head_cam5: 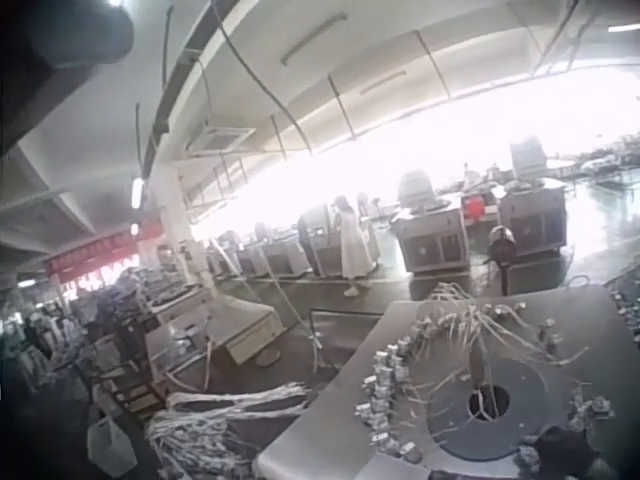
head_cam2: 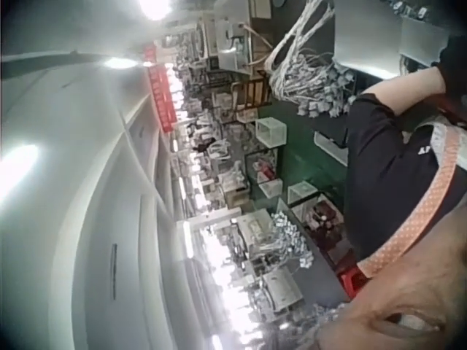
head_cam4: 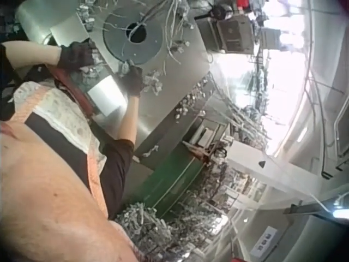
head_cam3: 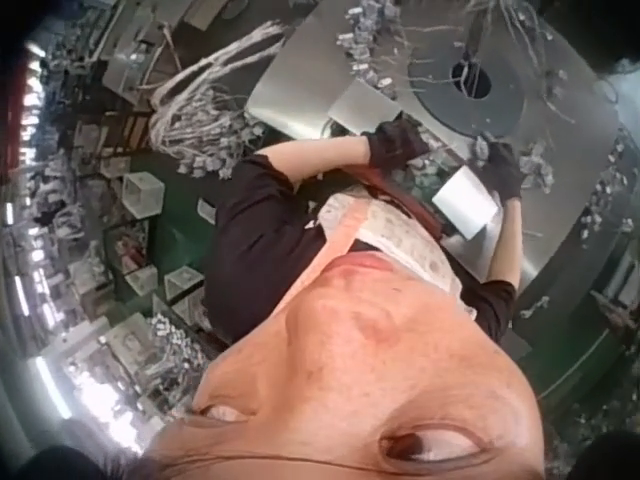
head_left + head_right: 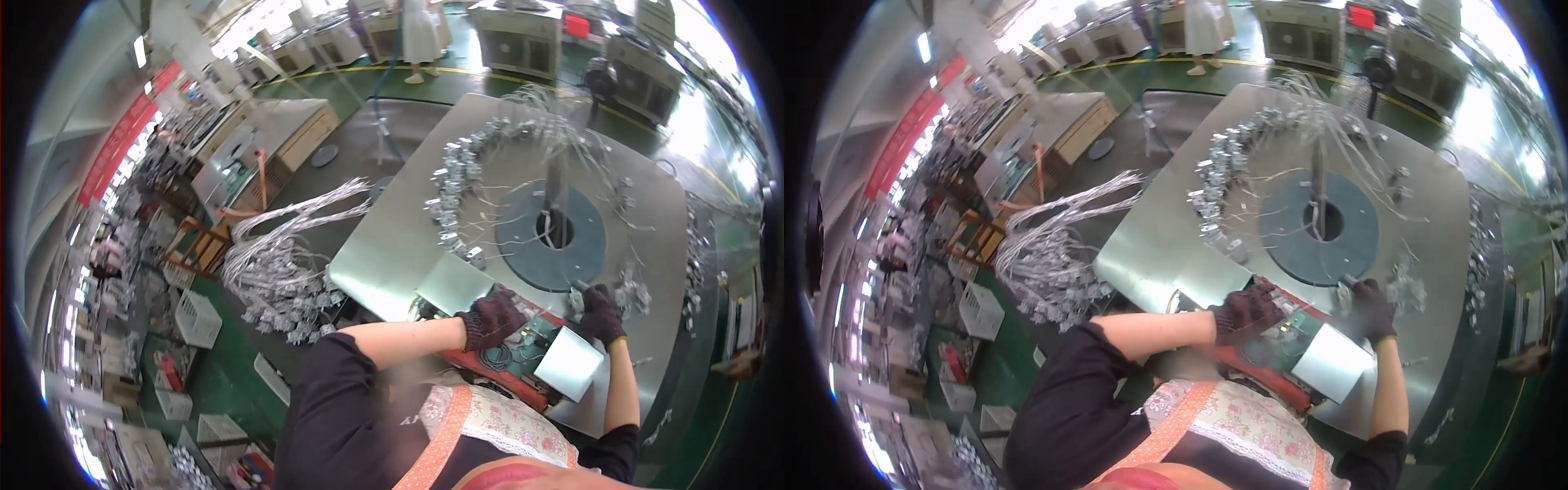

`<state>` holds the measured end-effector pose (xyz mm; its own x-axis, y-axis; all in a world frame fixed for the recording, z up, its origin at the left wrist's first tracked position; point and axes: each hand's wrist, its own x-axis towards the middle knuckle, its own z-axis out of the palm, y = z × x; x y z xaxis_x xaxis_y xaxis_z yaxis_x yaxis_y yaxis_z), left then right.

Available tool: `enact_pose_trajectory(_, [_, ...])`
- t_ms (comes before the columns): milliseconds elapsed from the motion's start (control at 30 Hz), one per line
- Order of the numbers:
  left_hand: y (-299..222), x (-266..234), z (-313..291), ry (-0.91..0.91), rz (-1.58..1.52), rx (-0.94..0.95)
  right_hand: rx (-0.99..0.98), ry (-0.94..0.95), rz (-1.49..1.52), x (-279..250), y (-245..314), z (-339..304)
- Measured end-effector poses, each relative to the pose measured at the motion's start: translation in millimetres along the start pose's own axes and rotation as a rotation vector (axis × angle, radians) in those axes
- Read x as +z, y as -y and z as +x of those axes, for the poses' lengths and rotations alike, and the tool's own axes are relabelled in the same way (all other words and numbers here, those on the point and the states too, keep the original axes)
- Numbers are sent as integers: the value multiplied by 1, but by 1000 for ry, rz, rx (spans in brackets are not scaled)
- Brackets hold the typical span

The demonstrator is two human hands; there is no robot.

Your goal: Assembling complex wire harnesses using an assembly fixture on a workbench.

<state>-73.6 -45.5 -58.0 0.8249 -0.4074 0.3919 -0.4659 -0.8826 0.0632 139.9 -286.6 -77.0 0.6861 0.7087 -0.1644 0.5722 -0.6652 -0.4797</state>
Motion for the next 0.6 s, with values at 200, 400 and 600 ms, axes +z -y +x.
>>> enact_pose_trajectory(200, [2,20,-5,-37,-2,-82,-66,173,1116,4,-48,-20])
enact_pose_trajectory(400, [-1,17,-8,-100,8,-27,128,28,1649,-39,-32,-79])
enact_pose_trajectory(600, [-6,40,-5,177,55,-157,31,187,1939,-28,-61,-90])
